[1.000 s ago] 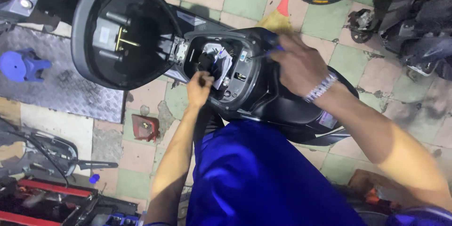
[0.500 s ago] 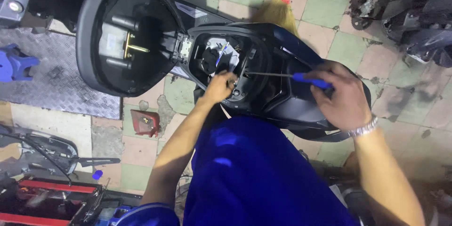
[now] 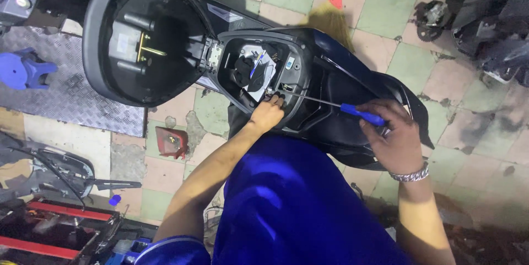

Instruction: Disassembling motorcycle body panels and working on internal electrical components using a screwdriver and pliers

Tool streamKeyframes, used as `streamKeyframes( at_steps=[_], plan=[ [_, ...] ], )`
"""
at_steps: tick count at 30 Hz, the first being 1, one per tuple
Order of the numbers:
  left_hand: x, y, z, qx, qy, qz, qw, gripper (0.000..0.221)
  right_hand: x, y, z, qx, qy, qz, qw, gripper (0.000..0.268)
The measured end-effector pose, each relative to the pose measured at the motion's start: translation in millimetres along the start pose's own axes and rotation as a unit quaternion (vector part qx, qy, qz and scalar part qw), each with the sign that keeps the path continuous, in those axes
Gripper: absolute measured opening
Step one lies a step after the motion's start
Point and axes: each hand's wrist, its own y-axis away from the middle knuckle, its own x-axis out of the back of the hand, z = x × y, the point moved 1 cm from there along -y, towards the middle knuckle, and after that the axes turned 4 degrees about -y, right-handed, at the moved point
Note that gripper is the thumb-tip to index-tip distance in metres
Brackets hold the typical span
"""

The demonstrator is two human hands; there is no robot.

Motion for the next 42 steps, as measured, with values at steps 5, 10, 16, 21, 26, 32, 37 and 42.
streamKeyframes(
  at_steps=[5,10,16,21,26,32,37,42],
  plan=[
    [0.3,-1.0,4.6,-0.08,-0.045,0.039,0.995,0.012,1.4,8.3,9.3,0.012,0.001,-0.004,1.0,0.02],
    [-1.7,-6.7,3.8,-0.115,-0.042,0.024,0.992,0.013,4.2,15.0,9.8,-0.004,-0.006,0.004,1.0,0.023],
    [2.6,-15.0,-8.7,-0.186,-0.021,-0.023,0.982,0.015,6.4,18.8,14.5,-0.012,-0.001,0.013,1.0,0.026],
    [26.5,-21.8,-16.0,-0.181,0.024,-0.092,0.979,0.019,5.0,14.0,8.6,-0.02,-0.008,0.008,1.0,0.024],
    [73.0,-22.6,-24.2,-0.033,0.036,-0.153,0.987,0.019,3.3,7.8,7.4,-0.035,-0.013,0.013,0.999,0.023],
    [26.1,-2.5,-42.8,0.034,0.13,-0.114,0.984,0.014,0.3,0.7,-0.1,-0.028,0.001,-0.001,1.0,0.025],
    [2.8,5.9,-27.2,0.013,0.073,-0.089,0.993,0.015,-1.8,4.6,-0.9,-0.033,-0.001,0.009,0.999,0.025],
    [0.8,1.1,-27.3,-0.08,0.006,-0.029,0.996,0.01,0.0,7.2,0.5,-0.037,-0.007,0.003,0.999,0.025]
  ],
)
